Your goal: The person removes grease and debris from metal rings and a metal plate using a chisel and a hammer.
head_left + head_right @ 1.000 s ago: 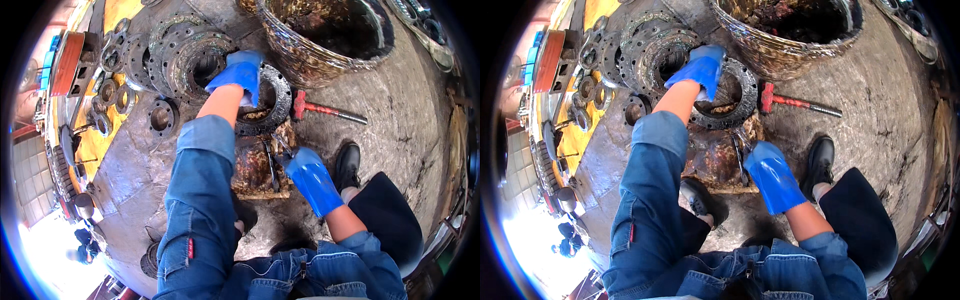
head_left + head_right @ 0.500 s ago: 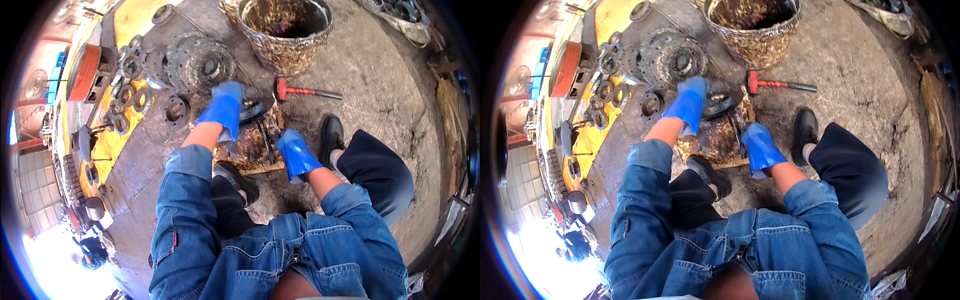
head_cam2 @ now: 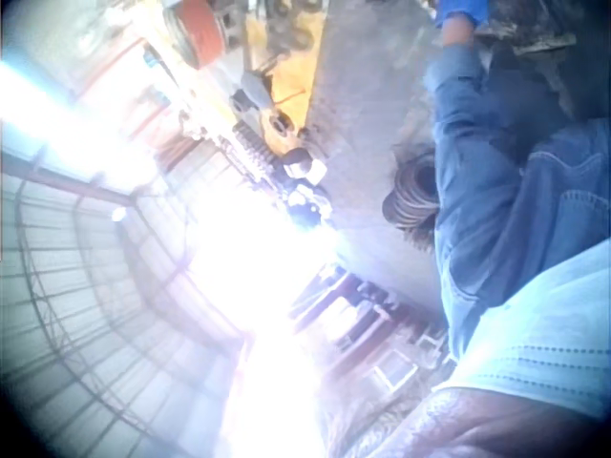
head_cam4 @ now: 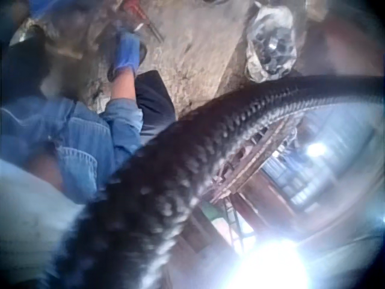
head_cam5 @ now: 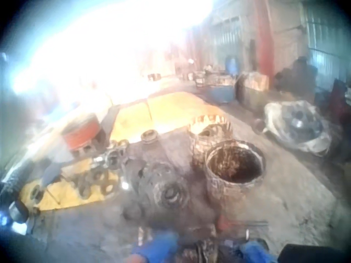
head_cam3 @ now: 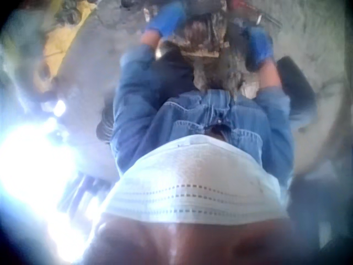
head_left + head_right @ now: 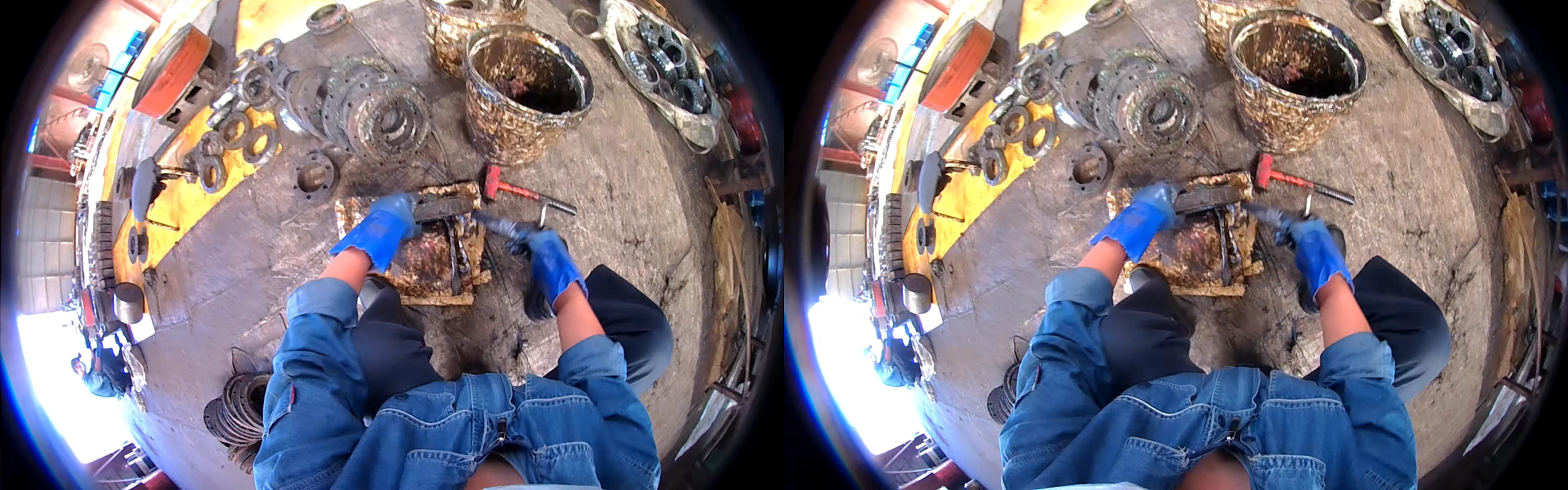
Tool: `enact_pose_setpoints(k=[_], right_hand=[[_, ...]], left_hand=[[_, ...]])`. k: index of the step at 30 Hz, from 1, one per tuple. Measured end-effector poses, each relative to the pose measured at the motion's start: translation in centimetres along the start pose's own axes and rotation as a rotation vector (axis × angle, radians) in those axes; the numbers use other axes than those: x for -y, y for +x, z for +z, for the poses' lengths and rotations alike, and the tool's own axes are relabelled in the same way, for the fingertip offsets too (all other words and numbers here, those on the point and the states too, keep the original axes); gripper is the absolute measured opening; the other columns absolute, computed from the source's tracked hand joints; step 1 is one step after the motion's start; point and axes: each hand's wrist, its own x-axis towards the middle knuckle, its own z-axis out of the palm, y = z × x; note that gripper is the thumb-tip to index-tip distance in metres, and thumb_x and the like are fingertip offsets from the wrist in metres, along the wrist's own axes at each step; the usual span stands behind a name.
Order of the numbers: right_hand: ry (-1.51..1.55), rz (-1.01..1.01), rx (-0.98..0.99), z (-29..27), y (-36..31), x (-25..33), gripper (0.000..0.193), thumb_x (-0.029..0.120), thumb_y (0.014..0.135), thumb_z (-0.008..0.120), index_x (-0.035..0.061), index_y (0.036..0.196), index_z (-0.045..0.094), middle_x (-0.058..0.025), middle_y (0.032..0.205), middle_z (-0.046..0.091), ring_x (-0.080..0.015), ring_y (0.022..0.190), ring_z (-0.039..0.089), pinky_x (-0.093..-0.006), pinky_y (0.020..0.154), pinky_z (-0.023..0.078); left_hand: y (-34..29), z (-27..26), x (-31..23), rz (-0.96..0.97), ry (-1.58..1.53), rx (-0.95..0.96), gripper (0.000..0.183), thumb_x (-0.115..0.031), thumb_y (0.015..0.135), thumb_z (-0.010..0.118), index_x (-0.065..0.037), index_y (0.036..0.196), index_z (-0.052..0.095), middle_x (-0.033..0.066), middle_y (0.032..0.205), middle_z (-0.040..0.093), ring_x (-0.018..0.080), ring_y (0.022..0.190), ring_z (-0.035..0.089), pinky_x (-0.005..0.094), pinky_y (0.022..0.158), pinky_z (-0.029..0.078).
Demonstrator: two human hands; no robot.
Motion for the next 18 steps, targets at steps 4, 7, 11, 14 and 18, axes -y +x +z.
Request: enact_pose_setpoints(k=[4, 7, 11, 14, 18], right_hand=[[0.253, 0.187, -0.193, -0.6, 2.7, -1.2, 0.027, 0.028, 0.084, 0.065, 0.0033, 0.091, 0.071, -0.0063, 0.079, 0.067, -0.0131, 0.06, 0.057, -0.0286, 0.05, 0.042], [0.099, 0.423, -0.246, -0.5, 5.1, -2.5, 0.026, 0.024, 0.083, 0.066, 0.0045, 0.1, 0.071, -0.0064, 0.088, 0.069, -0.0149, 0.06, 0.057, -0.0268, 0.052, 0.043], [0.367, 0.407, -0.298, -0.4, 3.7, -1.8, 0.026, 0.025, 0.083, 0.067, 0.005, 0.098, 0.071, -0.0058, 0.085, 0.069, -0.0147, 0.058, 0.055, -0.0267, 0.051, 0.041], [0.273, 0.48, -0.252, -1.3, 6.0, -2.6, 0.026, 0.027, 0.084, 0.068, 0.0053, 0.098, 0.071, -0.0039, 0.082, 0.068, -0.0127, 0.052, 0.048, -0.0256, 0.047, 0.035], [0.334, 0.446, -0.123, -4.9, 8.4, -7.4, 0.032, 0.026, 0.086, 0.065, 0.0056, 0.11, 0.067, -0.0069, 0.084, 0.069, -0.0096, 0.048, 0.041, -0.0235, 0.046, 0.03]], left_hand=[[-0.8, 2.9, 1.2, 0.012, -0.078, -0.05, 0.052, -0.031, 0.065, 0.077, -0.017, 0.113, 0.063, 0.0138, 0.106, 0.065, 0.0338, 0.098, 0.062, 0.0408, 0.084, 0.051], [-2.1, 2.4, 3.0, 0.048, -0.145, -0.097, 0.05, -0.027, 0.065, 0.076, -0.014, 0.112, 0.063, 0.0137, 0.104, 0.065, 0.0341, 0.098, 0.061, 0.0411, 0.084, 0.05], [-1.2, 2.6, 2.1, 0.088, -0.179, -0.077, 0.047, -0.024, 0.067, 0.074, -0.013, 0.112, 0.063, 0.0133, 0.105, 0.065, 0.0344, 0.098, 0.061, 0.0415, 0.086, 0.049], [-2.4, 2.2, 3.0, 0.098, -0.176, -0.15, 0.045, -0.023, 0.066, 0.074, -0.014, 0.109, 0.063, 0.013, 0.103, 0.065, 0.0348, 0.096, 0.061, 0.0416, 0.084, 0.05], [-2.9, 1.5, 2.1, 0.109, -0.238, -0.144, 0.048, -0.02, 0.065, 0.075, -0.011, 0.111, 0.063, 0.0152, 0.102, 0.064, 0.0347, 0.098, 0.06, 0.0411, 0.085, 0.049]])
